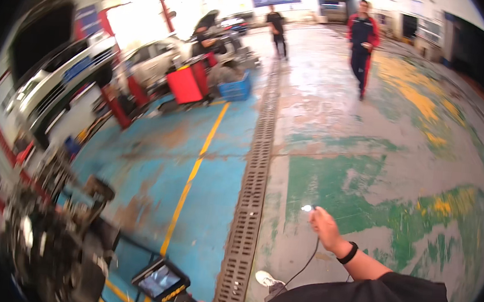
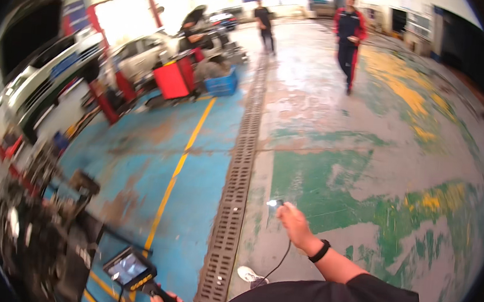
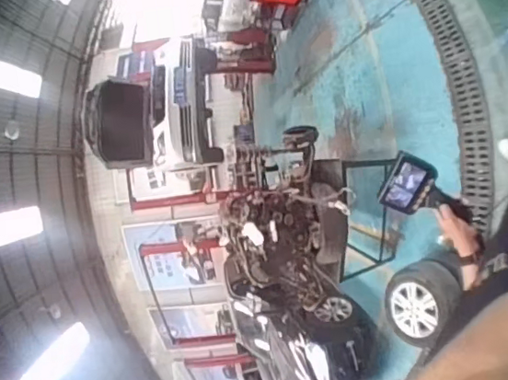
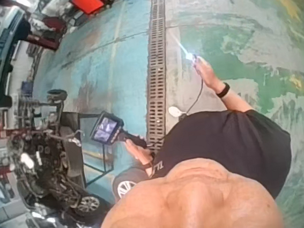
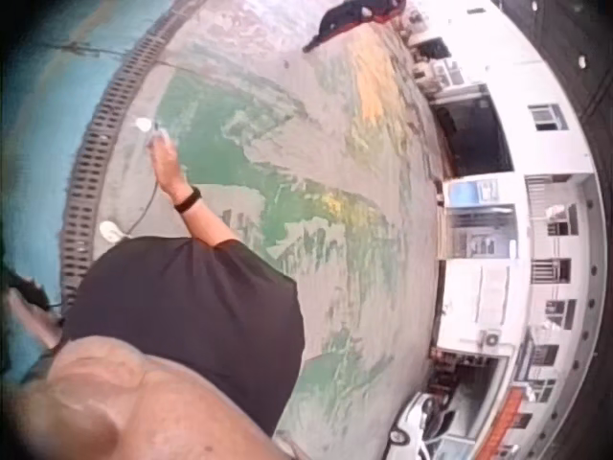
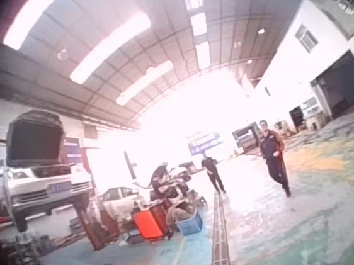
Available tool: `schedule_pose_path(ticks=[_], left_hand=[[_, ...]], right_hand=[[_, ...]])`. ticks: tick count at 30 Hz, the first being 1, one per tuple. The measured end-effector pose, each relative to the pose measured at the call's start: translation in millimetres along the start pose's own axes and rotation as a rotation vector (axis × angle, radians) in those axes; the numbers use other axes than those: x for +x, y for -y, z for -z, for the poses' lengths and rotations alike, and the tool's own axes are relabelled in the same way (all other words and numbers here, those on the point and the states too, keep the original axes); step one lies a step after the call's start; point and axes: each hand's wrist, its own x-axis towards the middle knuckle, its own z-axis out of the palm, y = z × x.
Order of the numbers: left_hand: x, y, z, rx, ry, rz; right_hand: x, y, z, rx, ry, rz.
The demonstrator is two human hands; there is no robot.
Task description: Use an industrial endoscope to inspect the internal components of a vehicle wheel assembly.
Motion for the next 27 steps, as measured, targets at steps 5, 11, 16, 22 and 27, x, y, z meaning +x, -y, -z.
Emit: schedule_pose_path(ticks=[5, 11, 16, 22, 27], left_hand=[[155.7, -36.2, -104.3, 0.017, 0.191, -0.073], [327.1, -51.7, -211.1, 0.047, 0.295, -0.098], [451.7, -36.4, -283.7, -0.007, 0.323, -0.076], [562.0, -44.0, -391.1, -0.022, 0.162, -0.087], [644.2, -72.9, -448.3, 0.003, 0.134, -0.084]], right_hand=[[125.3, 14.7, -36.7, 0.049, -0.131, 0.005], [278.5, 4.7, -65.6, 0.019, -0.201, 0.109], [403.6, -36.3, -88.8, -0.065, -0.156, 0.021], [611.7, -86.3, -154.2, 0.091, 0.009, -0.039], [770.8, -74.1, -226.9, -0.231, 0.261, -0.015]])
